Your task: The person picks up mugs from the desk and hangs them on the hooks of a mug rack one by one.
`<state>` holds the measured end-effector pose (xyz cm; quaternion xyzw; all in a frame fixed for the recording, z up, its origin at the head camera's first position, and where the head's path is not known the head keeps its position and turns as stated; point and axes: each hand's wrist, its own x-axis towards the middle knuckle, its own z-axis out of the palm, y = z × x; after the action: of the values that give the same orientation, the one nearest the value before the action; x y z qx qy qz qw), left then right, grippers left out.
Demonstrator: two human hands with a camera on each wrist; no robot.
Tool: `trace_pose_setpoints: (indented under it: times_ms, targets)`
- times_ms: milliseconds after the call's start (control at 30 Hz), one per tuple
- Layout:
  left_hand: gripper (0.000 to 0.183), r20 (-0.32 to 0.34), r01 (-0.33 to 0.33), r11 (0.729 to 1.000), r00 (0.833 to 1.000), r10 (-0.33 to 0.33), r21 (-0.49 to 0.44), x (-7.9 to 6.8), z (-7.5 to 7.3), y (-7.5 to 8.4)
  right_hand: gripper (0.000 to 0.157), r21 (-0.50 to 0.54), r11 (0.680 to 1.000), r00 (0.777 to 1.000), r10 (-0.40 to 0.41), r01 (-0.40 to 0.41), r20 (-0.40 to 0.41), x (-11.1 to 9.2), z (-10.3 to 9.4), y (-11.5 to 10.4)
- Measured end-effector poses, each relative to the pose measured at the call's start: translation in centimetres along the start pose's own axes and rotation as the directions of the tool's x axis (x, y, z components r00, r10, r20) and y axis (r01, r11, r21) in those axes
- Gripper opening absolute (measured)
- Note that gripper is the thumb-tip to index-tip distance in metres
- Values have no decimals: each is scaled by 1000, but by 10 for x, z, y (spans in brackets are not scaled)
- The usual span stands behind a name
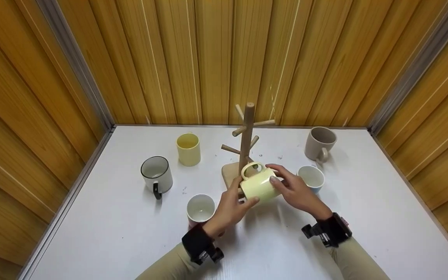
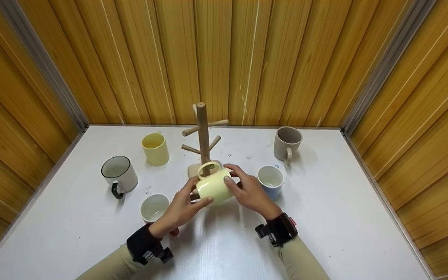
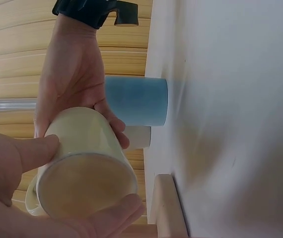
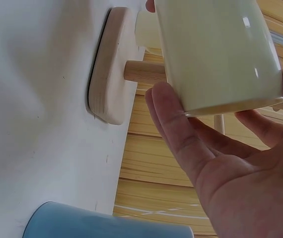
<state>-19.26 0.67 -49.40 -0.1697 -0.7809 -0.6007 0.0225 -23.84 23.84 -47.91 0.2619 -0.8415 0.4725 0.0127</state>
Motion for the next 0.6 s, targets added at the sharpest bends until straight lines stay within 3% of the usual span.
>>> trace_pose_setpoints:
  times_ms: [267, 533, 600]
  targets:
    - [69, 14, 61, 998, 998, -61, 14, 1, -1, 4, 40, -27, 1000, 1000, 4, -3, 6, -1, -1, -32]
    - [69, 30, 132, 991, 991, -132, 2, 5, -2, 11, 40, -31, 999, 1000, 19, -19, 11, 1, -3, -32]
    - [68, 28, 147, 989, 989, -147, 26, 5, -3, 12, 41, -37, 999, 1000, 19, -18, 10, 2, -2, -23]
